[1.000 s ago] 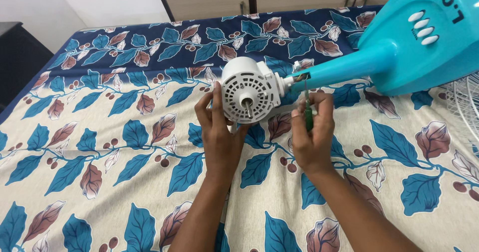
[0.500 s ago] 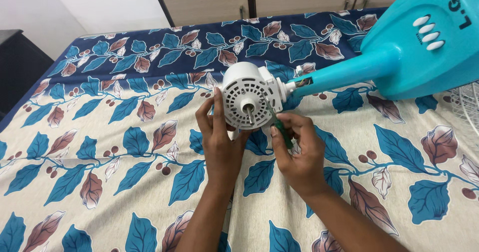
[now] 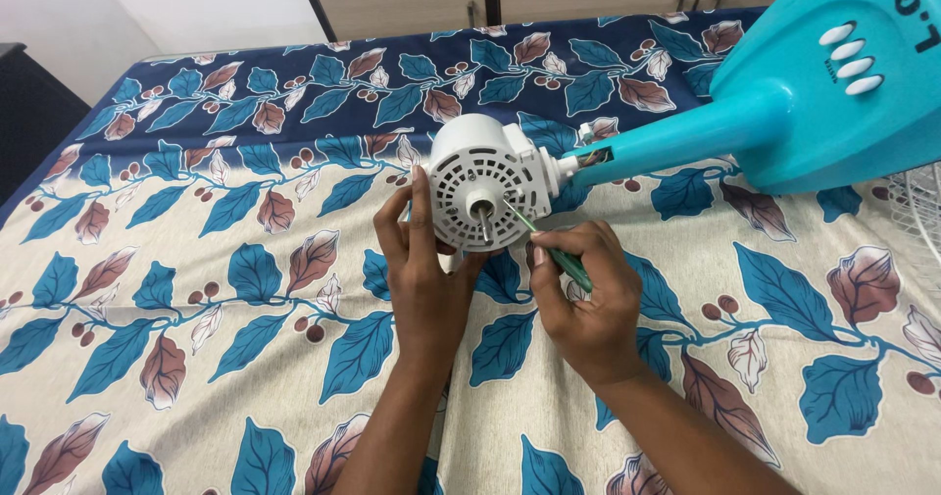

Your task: The person uses a screwdriver to repeatedly probe and adjust the central shaft area of a white fan motor casing. The motor is held steady with the left hand while the right hand manipulates the tool. The task appears to be a diagnostic or minor repair attempt on the fan's internal mechanism.

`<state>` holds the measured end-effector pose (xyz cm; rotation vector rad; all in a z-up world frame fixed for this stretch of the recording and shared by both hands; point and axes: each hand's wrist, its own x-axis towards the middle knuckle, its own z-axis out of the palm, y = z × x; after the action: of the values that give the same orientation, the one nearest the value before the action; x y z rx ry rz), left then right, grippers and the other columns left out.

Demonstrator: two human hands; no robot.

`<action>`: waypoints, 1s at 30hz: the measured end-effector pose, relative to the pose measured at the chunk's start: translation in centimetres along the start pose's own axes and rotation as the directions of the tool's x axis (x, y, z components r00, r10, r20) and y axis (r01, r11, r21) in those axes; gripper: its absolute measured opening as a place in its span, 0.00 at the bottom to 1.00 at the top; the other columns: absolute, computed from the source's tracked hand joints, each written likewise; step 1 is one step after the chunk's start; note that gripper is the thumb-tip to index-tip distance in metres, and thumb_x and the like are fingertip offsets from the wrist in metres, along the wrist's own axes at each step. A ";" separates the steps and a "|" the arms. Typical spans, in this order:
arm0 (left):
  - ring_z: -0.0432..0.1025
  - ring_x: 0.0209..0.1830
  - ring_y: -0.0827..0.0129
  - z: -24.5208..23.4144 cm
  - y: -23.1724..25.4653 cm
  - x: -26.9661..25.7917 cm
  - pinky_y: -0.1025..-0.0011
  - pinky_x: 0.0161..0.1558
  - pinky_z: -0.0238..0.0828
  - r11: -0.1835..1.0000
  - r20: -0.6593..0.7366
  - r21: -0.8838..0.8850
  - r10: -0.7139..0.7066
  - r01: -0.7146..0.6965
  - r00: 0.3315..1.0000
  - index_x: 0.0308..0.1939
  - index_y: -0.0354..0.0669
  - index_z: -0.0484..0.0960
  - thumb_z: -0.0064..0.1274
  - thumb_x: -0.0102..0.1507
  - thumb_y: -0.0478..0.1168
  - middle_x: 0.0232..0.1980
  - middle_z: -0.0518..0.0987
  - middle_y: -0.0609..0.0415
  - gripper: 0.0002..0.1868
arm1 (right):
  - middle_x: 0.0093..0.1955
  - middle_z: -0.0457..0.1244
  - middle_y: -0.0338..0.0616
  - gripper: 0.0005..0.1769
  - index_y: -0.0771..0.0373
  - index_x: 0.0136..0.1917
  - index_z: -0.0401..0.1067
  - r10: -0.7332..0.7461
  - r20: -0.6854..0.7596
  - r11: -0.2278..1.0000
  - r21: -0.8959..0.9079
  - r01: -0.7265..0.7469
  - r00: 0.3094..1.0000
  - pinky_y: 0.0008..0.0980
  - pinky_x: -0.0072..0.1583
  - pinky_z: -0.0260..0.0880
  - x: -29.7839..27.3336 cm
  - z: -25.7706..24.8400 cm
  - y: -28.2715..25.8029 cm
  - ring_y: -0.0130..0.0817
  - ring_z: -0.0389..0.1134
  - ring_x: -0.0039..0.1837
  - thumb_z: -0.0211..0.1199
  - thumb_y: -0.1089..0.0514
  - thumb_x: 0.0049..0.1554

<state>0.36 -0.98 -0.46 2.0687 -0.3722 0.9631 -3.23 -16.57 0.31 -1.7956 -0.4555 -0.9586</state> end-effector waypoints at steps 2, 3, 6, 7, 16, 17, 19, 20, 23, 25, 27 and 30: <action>0.74 0.48 0.67 0.0 -0.1 0.0 0.73 0.46 0.83 1.000 -0.001 0.002 0.003 -0.003 1.000 0.78 0.40 0.58 0.73 0.50 0.29 0.69 0.64 0.46 0.56 | 0.45 0.65 0.43 0.08 0.67 0.52 0.72 0.012 -0.022 1.000 0.005 -0.012 1.000 0.27 0.49 0.69 0.0 -0.1 0.1 0.29 0.68 0.47 0.61 0.71 0.59; 0.74 0.48 0.67 0.0 -0.1 0.1 0.72 0.46 0.82 1.000 -0.002 0.007 0.007 -0.007 1.000 0.78 0.40 0.58 0.73 0.51 0.30 0.69 0.64 0.46 0.55 | 0.45 0.65 0.44 0.08 0.67 0.52 0.72 0.019 -0.033 1.000 0.008 -0.018 0.999 0.27 0.49 0.69 -0.1 -0.2 0.2 0.29 0.68 0.47 0.60 0.71 0.59; 0.74 0.47 0.67 -0.1 -0.1 0.1 0.72 0.46 0.82 1.000 -0.002 0.016 0.014 -0.014 1.000 0.78 0.39 0.58 0.74 0.51 0.31 0.69 0.64 0.46 0.55 | 0.43 0.65 0.44 0.07 0.67 0.50 0.72 0.033 -0.036 0.999 0.014 -0.033 0.999 0.27 0.47 0.68 0.0 -0.4 0.4 0.29 0.67 0.44 0.61 0.72 0.58; 0.74 0.47 0.67 -0.1 -0.1 0.1 0.72 0.46 0.82 1.000 -0.003 0.013 0.014 -0.014 1.000 0.78 0.39 0.58 0.74 0.51 0.31 0.68 0.64 0.46 0.55 | 0.43 0.65 0.44 0.07 0.67 0.51 0.72 0.009 -0.028 1.000 0.021 -0.009 1.000 0.27 0.48 0.68 0.0 -0.5 0.5 0.30 0.67 0.45 0.60 0.72 0.58; 0.74 0.46 0.68 -0.1 -0.1 0.1 0.72 0.45 0.81 1.000 0.005 0.016 0.006 -0.006 1.000 0.78 0.38 0.59 0.74 0.51 0.32 0.68 0.64 0.46 0.55 | 0.43 0.65 0.45 0.09 0.67 0.51 0.72 -0.025 0.017 1.000 0.001 0.025 1.000 0.29 0.49 0.68 0.2 -0.3 0.5 0.31 0.67 0.46 0.59 0.72 0.57; 0.74 0.46 0.68 -0.1 -0.1 0.1 0.72 0.45 0.81 1.000 0.005 0.014 0.007 -0.007 1.000 0.78 0.38 0.59 0.74 0.51 0.32 0.68 0.64 0.46 0.55 | 0.44 0.65 0.45 0.08 0.67 0.51 0.72 -0.019 0.012 1.000 -0.001 0.019 1.000 0.29 0.49 0.68 0.1 -0.3 0.5 0.31 0.67 0.46 0.60 0.72 0.57; 0.74 0.45 0.68 -0.1 -0.2 0.0 0.71 0.45 0.80 1.000 0.006 0.020 -0.004 0.003 1.000 0.78 0.38 0.59 0.74 0.50 0.32 0.68 0.64 0.46 0.55 | 0.44 0.64 0.45 0.08 0.67 0.51 0.72 -0.019 0.005 1.000 -0.001 0.019 1.000 0.29 0.49 0.68 0.1 -0.3 0.5 0.32 0.66 0.47 0.60 0.72 0.57; 0.74 0.45 0.67 -0.1 -0.2 0.0 0.71 0.45 0.80 1.000 0.005 0.024 -0.008 0.008 1.000 0.77 0.38 0.59 0.75 0.50 0.32 0.68 0.64 0.46 0.55 | 0.44 0.64 0.45 0.08 0.67 0.51 0.72 -0.026 0.003 1.000 0.001 0.026 1.000 0.30 0.49 0.67 0.1 -0.3 0.5 0.32 0.66 0.47 0.60 0.72 0.57; 0.75 0.47 0.68 0.0 -0.2 0.0 0.72 0.46 0.82 1.000 0.002 0.005 0.000 0.000 1.000 0.78 0.39 0.59 0.74 0.51 0.32 0.69 0.64 0.46 0.55 | 0.43 0.64 0.44 0.07 0.67 0.51 0.72 -0.048 0.003 0.999 0.008 0.048 0.999 0.29 0.50 0.67 0.2 -0.4 0.6 0.31 0.66 0.47 0.60 0.71 0.58; 0.75 0.47 0.68 0.2 -0.3 0.1 0.72 0.46 0.83 1.000 -0.003 0.018 0.015 -0.015 1.000 0.78 0.39 0.59 0.74 0.51 0.33 0.69 0.63 0.46 0.55 | 0.43 0.64 0.44 0.07 0.67 0.50 0.71 -0.055 0.001 0.998 0.010 0.055 0.998 0.29 0.49 0.67 0.2 -0.5 0.6 0.31 0.66 0.46 0.60 0.71 0.58; 0.75 0.47 0.68 0.1 -0.4 0.1 0.72 0.46 0.83 1.000 -0.003 0.024 0.019 -0.019 1.000 0.78 0.39 0.58 0.74 0.51 0.33 0.68 0.63 0.46 0.55 | 0.43 0.64 0.44 0.06 0.68 0.49 0.71 -0.050 -0.005 0.999 0.009 0.050 0.999 0.29 0.48 0.67 0.2 -0.6 0.6 0.31 0.66 0.46 0.59 0.71 0.57; 0.75 0.46 0.67 0.1 -0.4 0.0 0.72 0.46 0.83 1.000 0.001 0.023 0.009 -0.009 1.000 0.78 0.39 0.59 0.74 0.50 0.32 0.68 0.64 0.46 0.55 | 0.43 0.64 0.44 0.06 0.68 0.49 0.71 -0.057 -0.009 0.998 0.002 0.057 0.998 0.28 0.48 0.67 0.2 -0.6 0.6 0.32 0.66 0.46 0.60 0.71 0.57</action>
<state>0.64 -0.79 -0.71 2.0896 -0.3734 0.9759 -2.99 -17.41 0.24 -1.7837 -0.5047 -1.0043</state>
